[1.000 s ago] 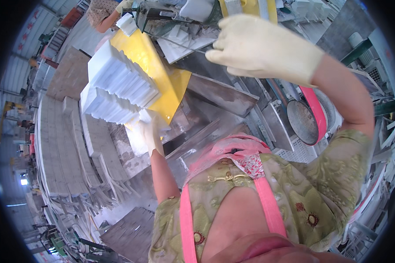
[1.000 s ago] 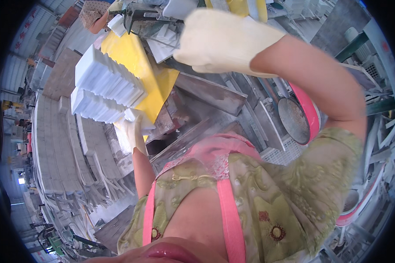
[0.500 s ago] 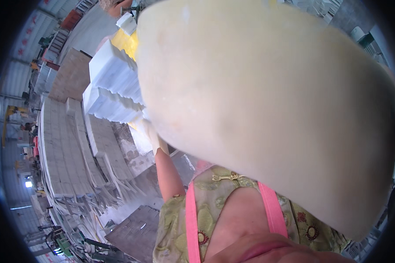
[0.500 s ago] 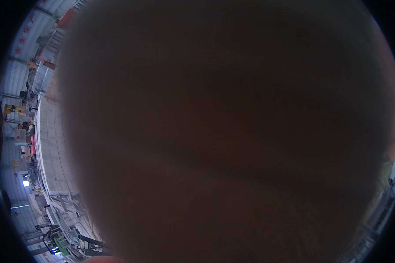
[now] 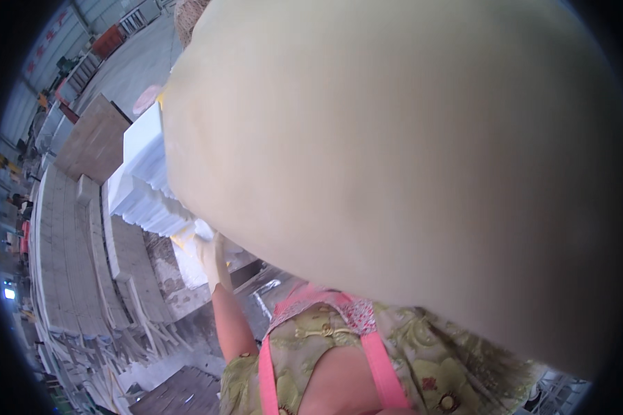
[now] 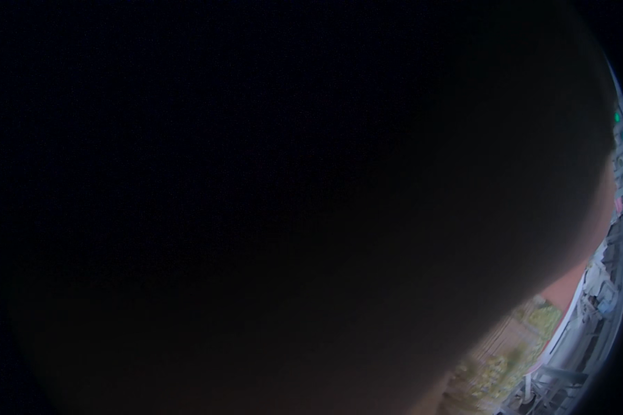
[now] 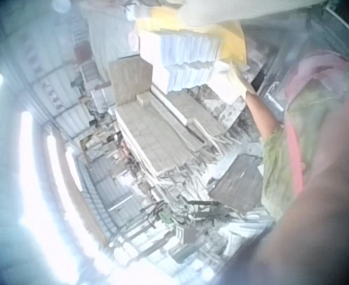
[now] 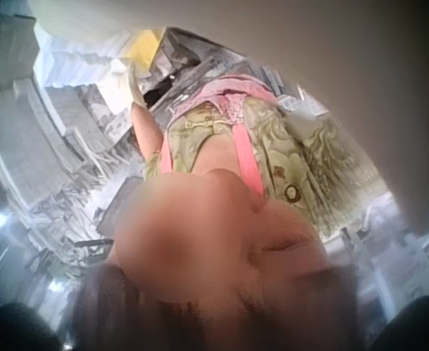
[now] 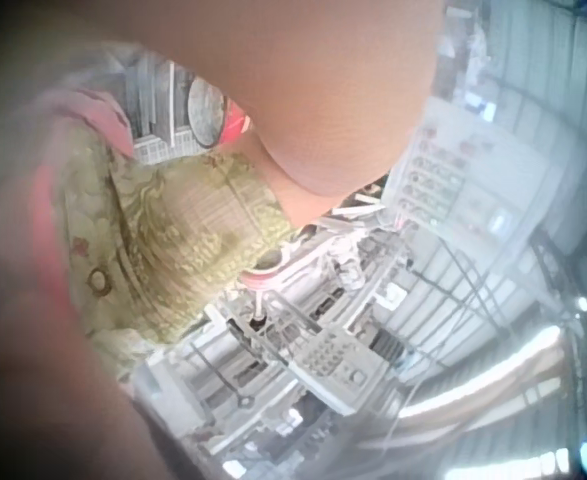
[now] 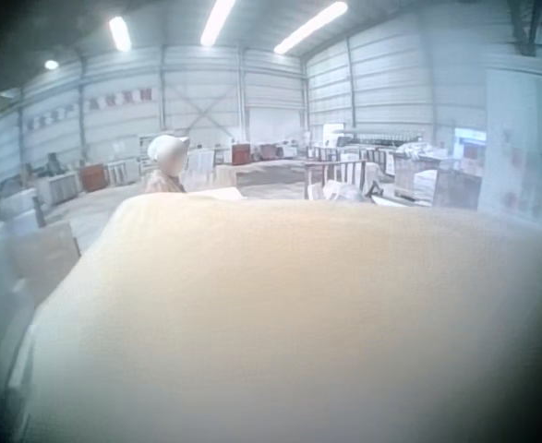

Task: The person repeatedly picks up white foam tiles from a yellow tray, places them on a conveyor belt, and stacks them into a growing pile. The person wears gloves and a pink apron while working in a factory setting.

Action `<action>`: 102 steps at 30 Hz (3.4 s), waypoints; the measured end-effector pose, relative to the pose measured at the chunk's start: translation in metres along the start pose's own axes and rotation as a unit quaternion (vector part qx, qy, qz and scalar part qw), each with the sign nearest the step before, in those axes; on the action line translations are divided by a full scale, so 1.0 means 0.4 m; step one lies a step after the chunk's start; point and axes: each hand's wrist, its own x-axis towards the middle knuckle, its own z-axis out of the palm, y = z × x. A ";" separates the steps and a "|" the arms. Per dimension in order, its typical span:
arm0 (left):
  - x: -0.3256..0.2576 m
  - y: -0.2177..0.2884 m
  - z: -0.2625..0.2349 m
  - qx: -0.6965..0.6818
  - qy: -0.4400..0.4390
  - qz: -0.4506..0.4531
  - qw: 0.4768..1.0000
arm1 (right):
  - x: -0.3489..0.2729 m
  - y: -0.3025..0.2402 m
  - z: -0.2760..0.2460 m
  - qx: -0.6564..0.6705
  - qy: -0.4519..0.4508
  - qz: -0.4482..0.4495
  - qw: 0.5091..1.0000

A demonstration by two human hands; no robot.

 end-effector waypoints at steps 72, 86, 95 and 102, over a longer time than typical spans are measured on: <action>-0.037 0.082 -0.044 0.017 -0.017 -0.066 0.998 | -0.958 -0.397 0.948 0.030 -0.224 0.709 0.668; -0.065 0.094 -0.049 -0.204 -0.056 0.002 0.977 | -0.969 -0.420 0.953 0.028 -0.137 0.720 0.679; -0.070 0.100 -0.062 -0.190 -0.122 0.020 0.974 | -0.885 -0.420 0.922 0.044 -0.158 0.789 0.592; -0.093 0.137 -0.058 -0.157 -0.113 0.014 0.981 | -0.871 -0.448 0.913 0.017 -0.116 0.791 0.600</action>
